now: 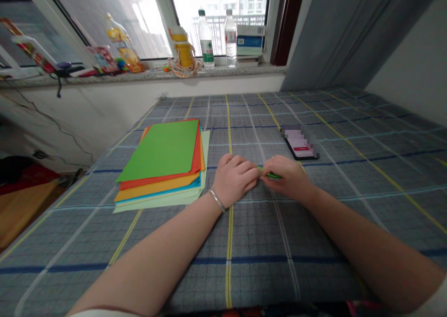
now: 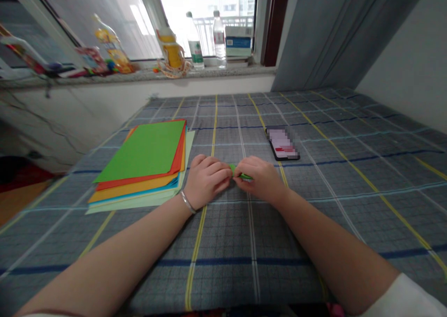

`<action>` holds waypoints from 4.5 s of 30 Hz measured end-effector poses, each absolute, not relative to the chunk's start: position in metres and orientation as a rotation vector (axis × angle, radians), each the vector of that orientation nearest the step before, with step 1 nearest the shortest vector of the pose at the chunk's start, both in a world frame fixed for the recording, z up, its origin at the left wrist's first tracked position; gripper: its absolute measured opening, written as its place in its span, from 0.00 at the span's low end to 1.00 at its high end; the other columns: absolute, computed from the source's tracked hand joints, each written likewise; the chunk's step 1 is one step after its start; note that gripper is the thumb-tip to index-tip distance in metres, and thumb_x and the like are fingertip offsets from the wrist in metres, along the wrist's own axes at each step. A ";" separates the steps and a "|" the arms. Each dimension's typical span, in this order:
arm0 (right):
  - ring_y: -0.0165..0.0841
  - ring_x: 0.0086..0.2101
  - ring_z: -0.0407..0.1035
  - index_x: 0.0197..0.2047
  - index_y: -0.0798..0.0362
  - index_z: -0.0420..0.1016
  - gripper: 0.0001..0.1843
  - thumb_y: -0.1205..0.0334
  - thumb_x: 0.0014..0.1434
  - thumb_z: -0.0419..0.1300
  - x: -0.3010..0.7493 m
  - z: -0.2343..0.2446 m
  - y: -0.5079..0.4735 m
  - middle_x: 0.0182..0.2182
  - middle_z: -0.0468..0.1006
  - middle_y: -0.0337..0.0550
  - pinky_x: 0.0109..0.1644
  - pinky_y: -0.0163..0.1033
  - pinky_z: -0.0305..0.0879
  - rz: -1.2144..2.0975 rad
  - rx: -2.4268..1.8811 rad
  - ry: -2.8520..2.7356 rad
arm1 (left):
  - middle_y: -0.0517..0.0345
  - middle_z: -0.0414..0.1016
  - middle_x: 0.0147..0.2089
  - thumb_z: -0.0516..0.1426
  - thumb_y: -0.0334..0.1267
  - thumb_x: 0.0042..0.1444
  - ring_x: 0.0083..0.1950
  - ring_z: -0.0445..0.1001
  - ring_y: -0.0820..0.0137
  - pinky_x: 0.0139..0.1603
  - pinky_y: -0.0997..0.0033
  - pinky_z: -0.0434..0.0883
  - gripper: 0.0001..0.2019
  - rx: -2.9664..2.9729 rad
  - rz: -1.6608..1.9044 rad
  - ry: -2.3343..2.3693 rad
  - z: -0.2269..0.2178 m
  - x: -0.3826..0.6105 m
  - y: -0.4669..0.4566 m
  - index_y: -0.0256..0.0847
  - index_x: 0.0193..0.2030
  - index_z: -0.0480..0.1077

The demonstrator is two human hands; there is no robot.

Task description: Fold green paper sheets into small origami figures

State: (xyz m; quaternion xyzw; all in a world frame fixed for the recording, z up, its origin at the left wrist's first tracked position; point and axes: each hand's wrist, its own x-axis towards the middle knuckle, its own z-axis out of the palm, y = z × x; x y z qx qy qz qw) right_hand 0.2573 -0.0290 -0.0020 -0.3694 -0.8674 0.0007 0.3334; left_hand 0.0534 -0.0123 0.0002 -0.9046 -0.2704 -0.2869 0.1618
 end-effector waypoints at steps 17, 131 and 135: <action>0.34 0.35 0.67 0.30 0.50 0.70 0.05 0.63 0.58 0.59 0.280 0.005 -0.025 0.30 0.76 0.41 0.39 0.39 0.61 0.015 -1.050 -2.356 | 0.61 0.77 0.40 0.53 0.39 0.62 0.41 0.68 0.67 0.44 0.59 0.58 0.06 -2.479 -0.819 -0.868 0.003 0.038 -0.002 0.46 0.39 0.71; 0.39 0.53 0.64 0.42 0.48 0.67 0.07 0.57 0.62 0.55 0.240 -0.012 -0.030 0.49 0.71 0.48 0.57 0.52 0.62 0.766 -0.891 -1.816 | 0.46 0.60 0.65 0.53 0.39 0.61 0.62 0.66 0.62 0.58 0.55 0.67 0.24 -3.221 -2.390 -1.536 -0.028 0.068 -0.002 0.47 0.62 0.51; 0.39 0.53 0.65 0.42 0.47 0.66 0.08 0.57 0.60 0.57 0.240 -0.018 -0.028 0.50 0.70 0.48 0.54 0.50 0.66 0.824 -0.929 -1.775 | 0.47 0.62 0.62 0.55 0.35 0.58 0.55 0.71 0.65 0.53 0.58 0.71 0.23 -3.051 -2.519 -1.565 -0.031 0.069 0.002 0.47 0.58 0.51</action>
